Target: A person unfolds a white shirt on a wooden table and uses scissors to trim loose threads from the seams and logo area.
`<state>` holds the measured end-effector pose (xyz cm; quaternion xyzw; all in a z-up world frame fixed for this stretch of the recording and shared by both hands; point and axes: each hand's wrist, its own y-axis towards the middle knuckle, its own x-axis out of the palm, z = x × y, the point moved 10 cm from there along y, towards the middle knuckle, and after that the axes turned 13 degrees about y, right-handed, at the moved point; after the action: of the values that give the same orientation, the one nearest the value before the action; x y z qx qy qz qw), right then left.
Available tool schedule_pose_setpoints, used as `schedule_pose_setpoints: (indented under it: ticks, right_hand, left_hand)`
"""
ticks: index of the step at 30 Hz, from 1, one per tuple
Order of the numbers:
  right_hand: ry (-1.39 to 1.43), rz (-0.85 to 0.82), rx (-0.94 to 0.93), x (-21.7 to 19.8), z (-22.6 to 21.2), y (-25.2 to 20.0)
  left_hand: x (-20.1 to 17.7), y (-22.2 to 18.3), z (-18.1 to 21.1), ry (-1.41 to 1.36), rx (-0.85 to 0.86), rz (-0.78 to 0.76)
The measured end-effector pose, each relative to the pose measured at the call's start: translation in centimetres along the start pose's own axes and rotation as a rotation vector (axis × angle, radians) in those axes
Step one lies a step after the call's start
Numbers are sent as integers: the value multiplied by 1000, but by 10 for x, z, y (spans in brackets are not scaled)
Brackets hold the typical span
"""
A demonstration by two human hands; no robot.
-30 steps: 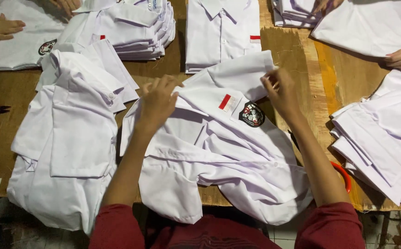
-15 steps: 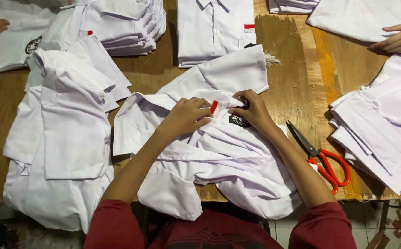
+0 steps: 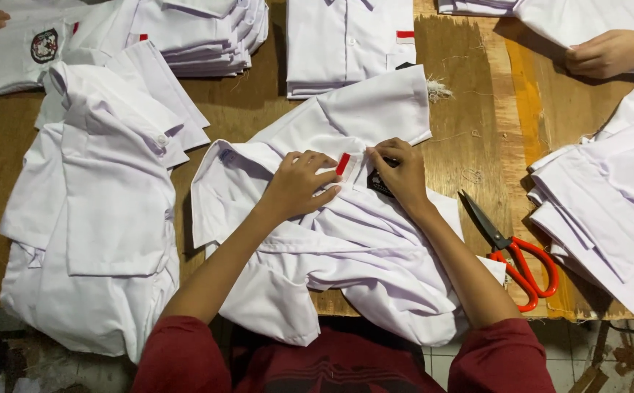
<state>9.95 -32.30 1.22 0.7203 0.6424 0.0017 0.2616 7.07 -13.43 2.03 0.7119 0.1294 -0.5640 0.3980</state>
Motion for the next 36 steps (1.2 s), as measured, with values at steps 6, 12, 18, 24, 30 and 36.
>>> schedule_pose_setpoints:
  ticks: [6,12,18,24,30,36]
  right_hand:
    - [339,94,290,-7,26,-2]
    - [386,119,368,-15,34,-5]
    - [267,-91,240,-3,31,-1]
    - [141,-211,159,-8,14,-1]
    - [154,-225,97,-6,11,-5]
    - [401,-207,152,-2,2,-8]
  left_hand:
    - [-7,1,2,7,5,39]
    - [-6,-1,2,-5,13,63]
    - [-4,-2,2,-23,10,73]
    - [-5,-2,1,-15,6,113]
    - [-7,-2,0,-14,-12,147]
    - [-32,23,-3,-95,-135,207]
